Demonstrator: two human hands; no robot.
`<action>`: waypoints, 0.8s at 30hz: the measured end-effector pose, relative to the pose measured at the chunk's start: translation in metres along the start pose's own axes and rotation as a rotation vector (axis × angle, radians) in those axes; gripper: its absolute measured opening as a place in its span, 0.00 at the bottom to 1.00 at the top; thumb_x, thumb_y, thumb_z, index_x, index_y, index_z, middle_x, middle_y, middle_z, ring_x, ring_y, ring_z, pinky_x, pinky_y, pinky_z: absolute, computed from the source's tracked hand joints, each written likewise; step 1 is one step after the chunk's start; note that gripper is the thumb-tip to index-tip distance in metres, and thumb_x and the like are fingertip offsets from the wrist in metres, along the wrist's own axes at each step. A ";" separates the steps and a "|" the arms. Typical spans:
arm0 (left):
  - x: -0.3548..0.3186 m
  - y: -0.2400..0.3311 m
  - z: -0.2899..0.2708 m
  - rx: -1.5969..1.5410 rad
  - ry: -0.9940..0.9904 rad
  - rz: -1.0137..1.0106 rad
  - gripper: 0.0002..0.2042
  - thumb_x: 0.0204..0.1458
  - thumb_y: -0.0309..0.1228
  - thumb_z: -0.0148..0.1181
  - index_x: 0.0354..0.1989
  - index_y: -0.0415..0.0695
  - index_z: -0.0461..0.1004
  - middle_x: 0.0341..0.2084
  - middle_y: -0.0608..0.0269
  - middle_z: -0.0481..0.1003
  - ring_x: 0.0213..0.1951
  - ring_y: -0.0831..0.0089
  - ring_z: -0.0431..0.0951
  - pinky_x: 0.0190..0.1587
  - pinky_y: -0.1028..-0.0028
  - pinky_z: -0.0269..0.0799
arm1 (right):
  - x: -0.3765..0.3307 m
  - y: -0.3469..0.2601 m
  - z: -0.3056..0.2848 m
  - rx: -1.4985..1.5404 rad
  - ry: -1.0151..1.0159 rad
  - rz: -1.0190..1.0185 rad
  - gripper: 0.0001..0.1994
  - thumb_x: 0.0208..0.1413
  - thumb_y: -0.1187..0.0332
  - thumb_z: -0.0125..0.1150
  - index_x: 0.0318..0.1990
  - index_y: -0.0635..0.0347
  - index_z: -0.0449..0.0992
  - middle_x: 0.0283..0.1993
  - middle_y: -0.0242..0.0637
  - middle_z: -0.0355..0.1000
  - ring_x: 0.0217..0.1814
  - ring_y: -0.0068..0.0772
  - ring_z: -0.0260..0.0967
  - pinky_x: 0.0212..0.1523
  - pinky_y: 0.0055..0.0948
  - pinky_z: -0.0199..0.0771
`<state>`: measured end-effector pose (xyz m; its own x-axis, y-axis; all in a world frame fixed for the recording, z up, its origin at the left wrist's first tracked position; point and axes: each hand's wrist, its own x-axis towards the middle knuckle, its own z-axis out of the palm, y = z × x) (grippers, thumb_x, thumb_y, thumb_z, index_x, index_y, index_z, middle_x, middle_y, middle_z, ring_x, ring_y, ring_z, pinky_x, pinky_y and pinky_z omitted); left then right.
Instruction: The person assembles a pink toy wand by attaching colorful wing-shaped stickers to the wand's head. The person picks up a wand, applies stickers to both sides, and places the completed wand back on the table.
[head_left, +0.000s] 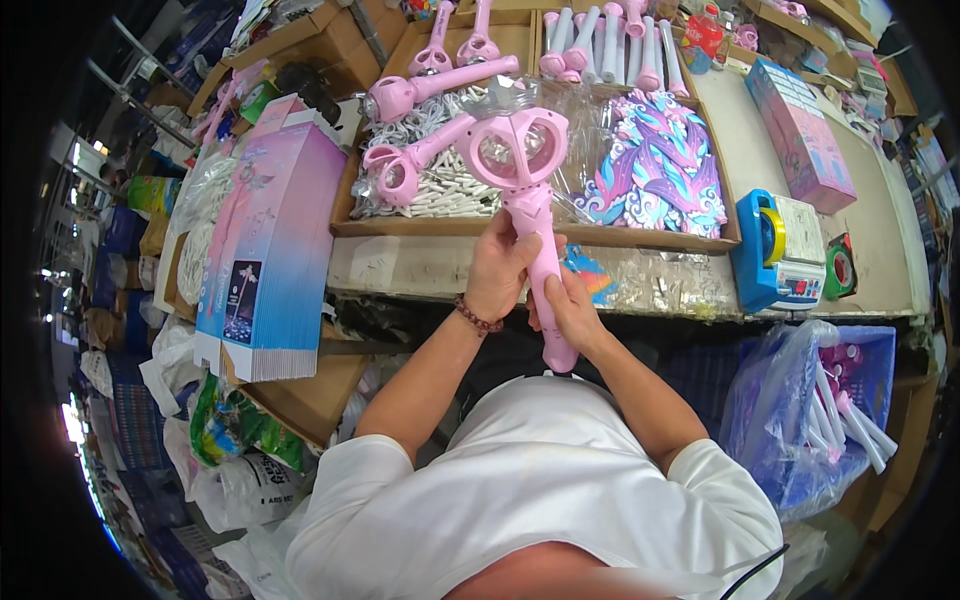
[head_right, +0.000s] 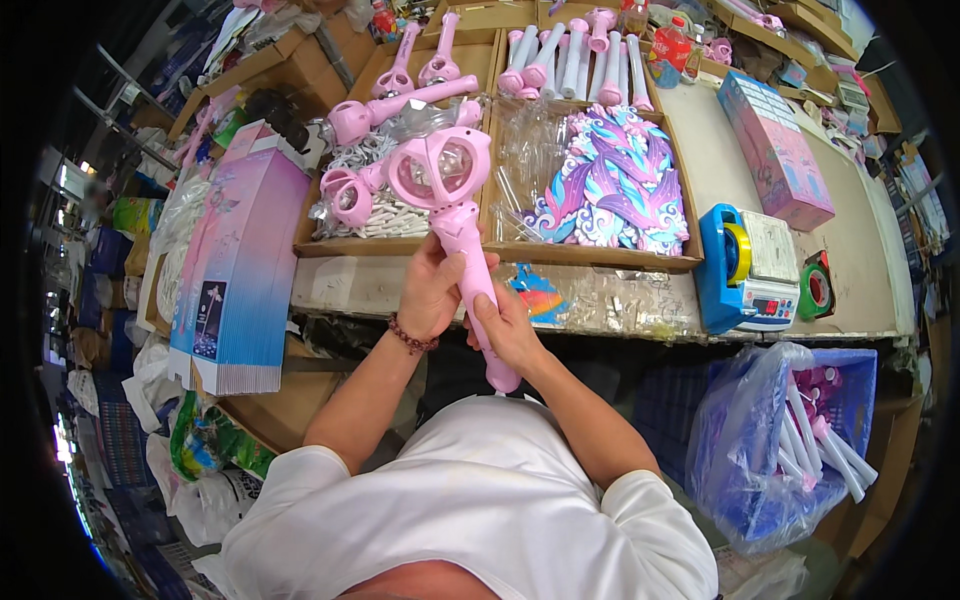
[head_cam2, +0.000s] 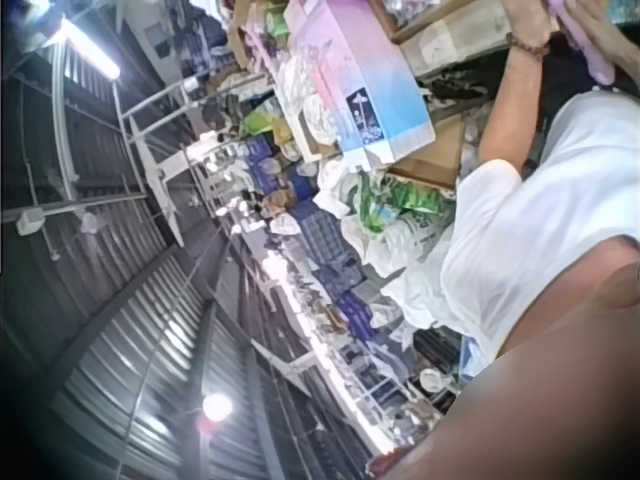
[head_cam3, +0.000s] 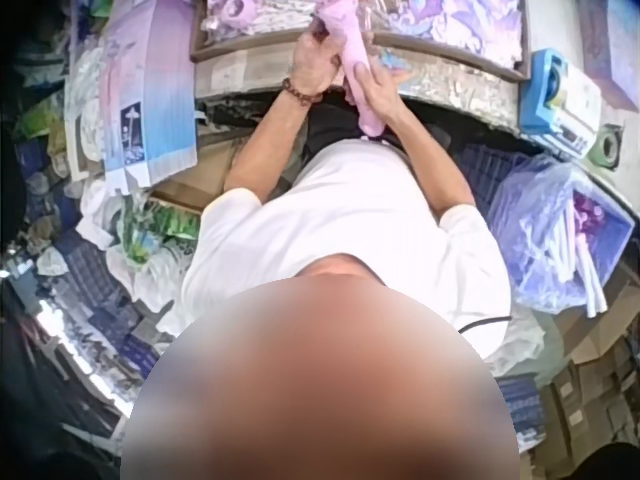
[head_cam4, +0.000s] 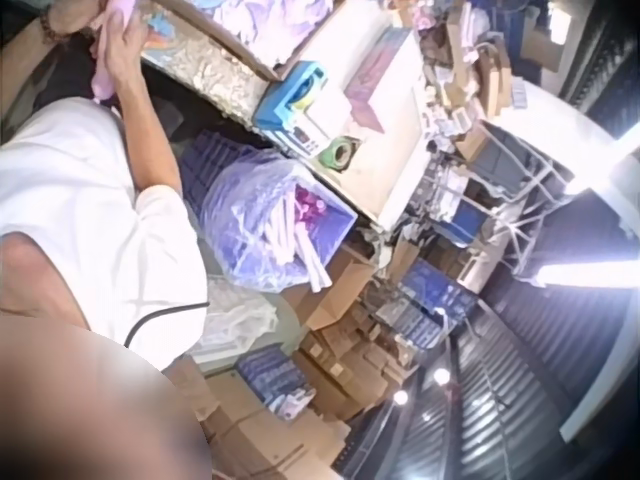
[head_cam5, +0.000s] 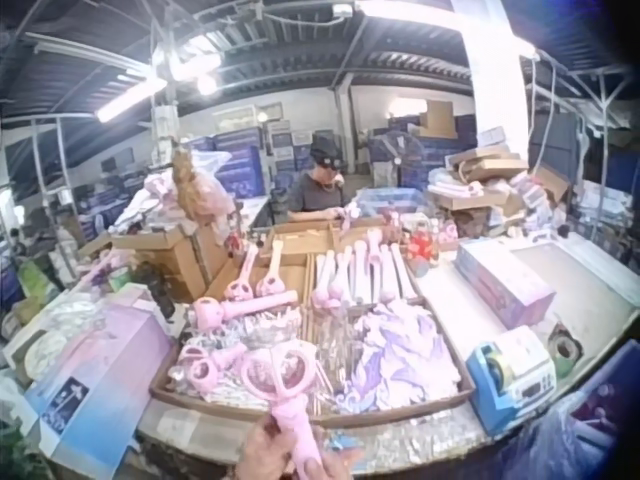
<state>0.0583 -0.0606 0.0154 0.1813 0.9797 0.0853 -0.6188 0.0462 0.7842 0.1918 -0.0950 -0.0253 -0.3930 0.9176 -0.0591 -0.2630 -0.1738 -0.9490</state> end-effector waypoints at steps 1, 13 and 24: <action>0.001 0.002 -0.001 0.005 -0.016 -0.006 0.25 0.53 0.29 0.60 0.58 0.39 0.61 0.53 0.55 0.68 0.46 0.62 0.76 0.51 0.62 0.73 | -0.001 -0.001 -0.002 -0.001 -0.016 0.013 0.24 0.62 0.46 0.45 0.46 0.61 0.66 0.27 0.31 0.67 0.23 0.22 0.67 0.23 0.22 0.70; 0.001 0.020 -0.013 -0.039 -0.085 0.002 0.32 0.49 0.41 0.64 0.59 0.39 0.59 0.53 0.51 0.68 0.48 0.59 0.75 0.50 0.61 0.74 | 0.000 0.007 0.003 -0.011 -0.102 0.030 0.23 0.62 0.48 0.46 0.51 0.60 0.65 0.31 0.32 0.68 0.29 0.22 0.67 0.29 0.23 0.70; -0.004 0.020 -0.032 0.263 -0.058 -0.020 0.34 0.42 0.44 0.69 0.55 0.39 0.63 0.47 0.52 0.73 0.49 0.60 0.74 0.52 0.61 0.71 | 0.010 -0.001 0.011 -0.202 0.042 -0.141 0.24 0.61 0.55 0.53 0.59 0.62 0.63 0.32 0.30 0.67 0.27 0.19 0.66 0.29 0.22 0.69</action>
<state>0.0208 -0.0578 0.0111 0.2399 0.9659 0.0979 -0.3966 0.0055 0.9180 0.1784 -0.0894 -0.0214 -0.3266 0.9426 0.0693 -0.1292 0.0281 -0.9912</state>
